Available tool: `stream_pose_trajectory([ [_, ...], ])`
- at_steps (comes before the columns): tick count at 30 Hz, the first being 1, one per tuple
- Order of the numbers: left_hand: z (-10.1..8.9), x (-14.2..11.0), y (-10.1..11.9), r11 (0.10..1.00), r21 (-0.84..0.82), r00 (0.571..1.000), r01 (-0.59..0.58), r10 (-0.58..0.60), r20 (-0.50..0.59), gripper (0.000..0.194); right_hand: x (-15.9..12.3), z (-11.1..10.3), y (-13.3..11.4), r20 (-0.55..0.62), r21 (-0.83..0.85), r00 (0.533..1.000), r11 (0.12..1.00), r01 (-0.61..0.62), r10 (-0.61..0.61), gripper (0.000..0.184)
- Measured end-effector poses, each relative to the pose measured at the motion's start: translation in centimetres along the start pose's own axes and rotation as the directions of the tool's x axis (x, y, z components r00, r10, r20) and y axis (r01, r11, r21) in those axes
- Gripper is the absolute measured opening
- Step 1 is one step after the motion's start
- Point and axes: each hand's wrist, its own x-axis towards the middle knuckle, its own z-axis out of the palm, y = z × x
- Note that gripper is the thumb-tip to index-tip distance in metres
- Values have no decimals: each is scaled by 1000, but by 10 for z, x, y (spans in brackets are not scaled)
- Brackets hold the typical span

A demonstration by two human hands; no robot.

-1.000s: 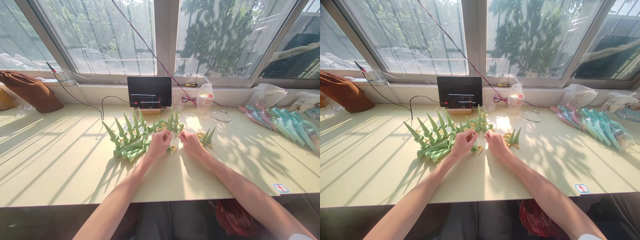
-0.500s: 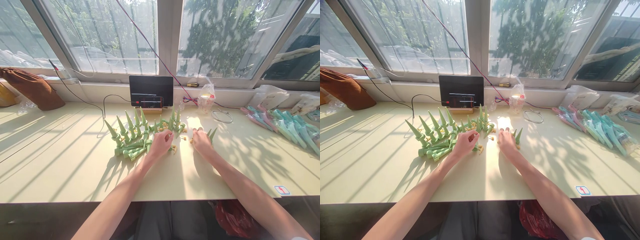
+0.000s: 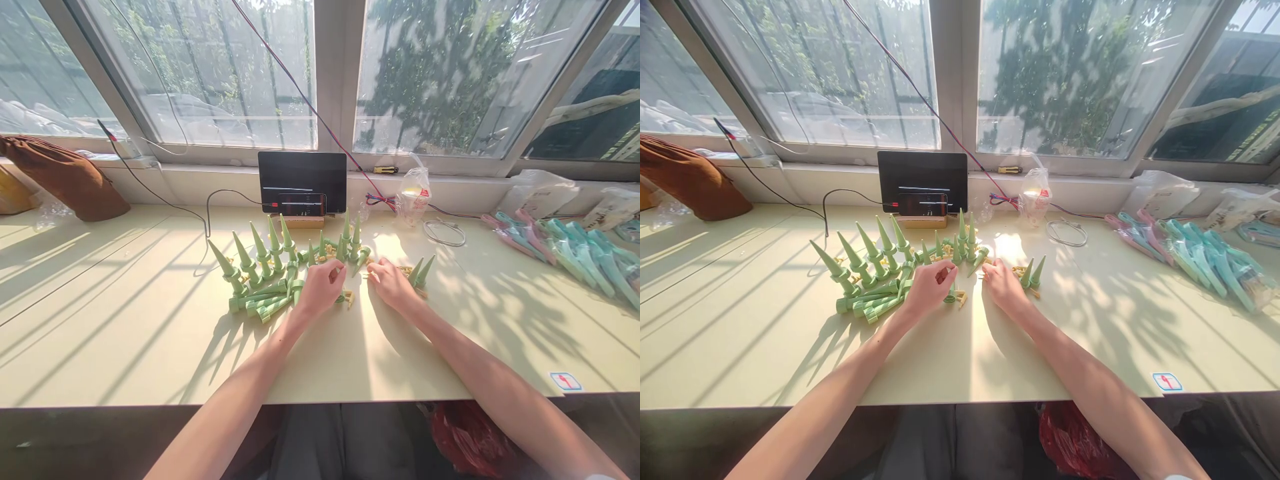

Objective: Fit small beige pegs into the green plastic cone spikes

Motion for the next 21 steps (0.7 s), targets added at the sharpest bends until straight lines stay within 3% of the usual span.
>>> stream_pose_trajectory([
  [9, 0, 0, 0, 1000, -2, 1000, 5, -5, 0, 21, -1, -3, -9, -47, 47, 999, 999, -7, 9, 17],
  [16, -2, 0, 2, 999, -45, 1000, 18, -19, -22, 22, -4, -7, -30, -153, 325, 980, 930, 173, -129, 13],
  [21, -2, -2, 2, 999, -47, 1000, -8, 8, -3, 22, -10, -6, -39, -204, 470, 973, 862, 191, -105, 14],
])
